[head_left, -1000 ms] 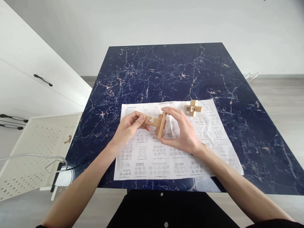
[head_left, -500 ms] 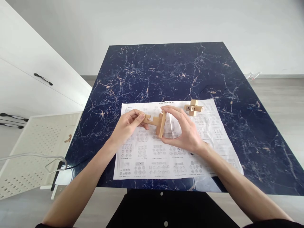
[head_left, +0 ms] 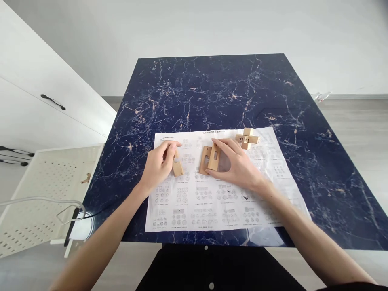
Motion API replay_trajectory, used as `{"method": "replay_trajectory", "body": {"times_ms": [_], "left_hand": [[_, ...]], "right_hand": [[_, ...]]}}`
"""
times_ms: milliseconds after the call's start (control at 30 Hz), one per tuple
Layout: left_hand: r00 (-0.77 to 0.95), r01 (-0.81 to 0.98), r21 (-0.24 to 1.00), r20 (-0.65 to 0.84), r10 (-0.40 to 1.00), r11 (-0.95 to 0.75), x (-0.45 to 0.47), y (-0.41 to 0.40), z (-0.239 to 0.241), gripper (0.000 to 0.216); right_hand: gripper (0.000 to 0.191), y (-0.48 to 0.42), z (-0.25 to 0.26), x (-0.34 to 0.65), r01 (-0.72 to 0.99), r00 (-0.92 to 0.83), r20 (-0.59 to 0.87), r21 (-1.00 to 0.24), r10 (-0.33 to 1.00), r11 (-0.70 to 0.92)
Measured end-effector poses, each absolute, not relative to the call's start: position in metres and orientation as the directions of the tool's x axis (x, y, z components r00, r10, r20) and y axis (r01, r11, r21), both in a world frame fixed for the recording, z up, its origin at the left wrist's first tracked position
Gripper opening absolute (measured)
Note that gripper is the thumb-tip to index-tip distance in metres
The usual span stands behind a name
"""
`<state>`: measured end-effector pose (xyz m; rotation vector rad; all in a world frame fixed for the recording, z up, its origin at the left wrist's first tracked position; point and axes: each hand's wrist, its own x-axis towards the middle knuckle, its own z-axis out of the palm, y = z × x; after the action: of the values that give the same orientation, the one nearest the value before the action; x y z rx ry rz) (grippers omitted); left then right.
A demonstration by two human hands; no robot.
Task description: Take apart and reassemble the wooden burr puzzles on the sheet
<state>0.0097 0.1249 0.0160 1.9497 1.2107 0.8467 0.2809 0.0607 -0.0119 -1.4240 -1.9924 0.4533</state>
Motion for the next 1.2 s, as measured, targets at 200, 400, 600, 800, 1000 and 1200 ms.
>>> {"method": "replay_trajectory", "body": {"times_ms": [200, 400, 600, 800, 1000, 1200], "left_hand": [[0.461, 0.566, 0.666, 0.235, 0.856, -0.487, 0.014, 0.124, 0.004, 0.023], [0.594, 0.497, 0.583, 0.312, 0.742, -0.643, 0.016, 0.120, 0.004, 0.027], [0.753, 0.405, 0.614, 0.196, 0.628, -0.677, 0.015, 0.117, 0.002, 0.073], [0.793, 0.404, 0.627, 0.124, 0.597, -0.666, 0.016, 0.117, 0.002, 0.087], [0.784, 0.403, 0.620, 0.146, 0.604, -0.673, 0.015, 0.118, 0.003, 0.089], [0.813, 0.366, 0.588, 0.175, 0.555, -0.721, 0.017, 0.117, 0.003, 0.082]], "right_hand": [[0.082, 0.057, -0.012, 0.274, 0.664, -0.299, 0.321, -0.606, 0.898, 0.438], [0.087, 0.054, -0.010, 0.267, 0.590, -0.319, 0.276, -0.691, 0.907, 0.418], [0.086, 0.058, -0.008, 0.279, 0.620, -0.322, 0.274, -0.662, 0.906, 0.421], [0.088, 0.058, -0.010, 0.279, 0.625, -0.404, 0.296, -0.602, 0.866, 0.497], [0.096, 0.055, -0.009, 0.278, 0.607, -0.397, 0.235, -0.658, 0.887, 0.446], [0.084, 0.053, -0.004, 0.278, 0.413, -0.379, 0.182, -0.844, 0.907, 0.342]]}}
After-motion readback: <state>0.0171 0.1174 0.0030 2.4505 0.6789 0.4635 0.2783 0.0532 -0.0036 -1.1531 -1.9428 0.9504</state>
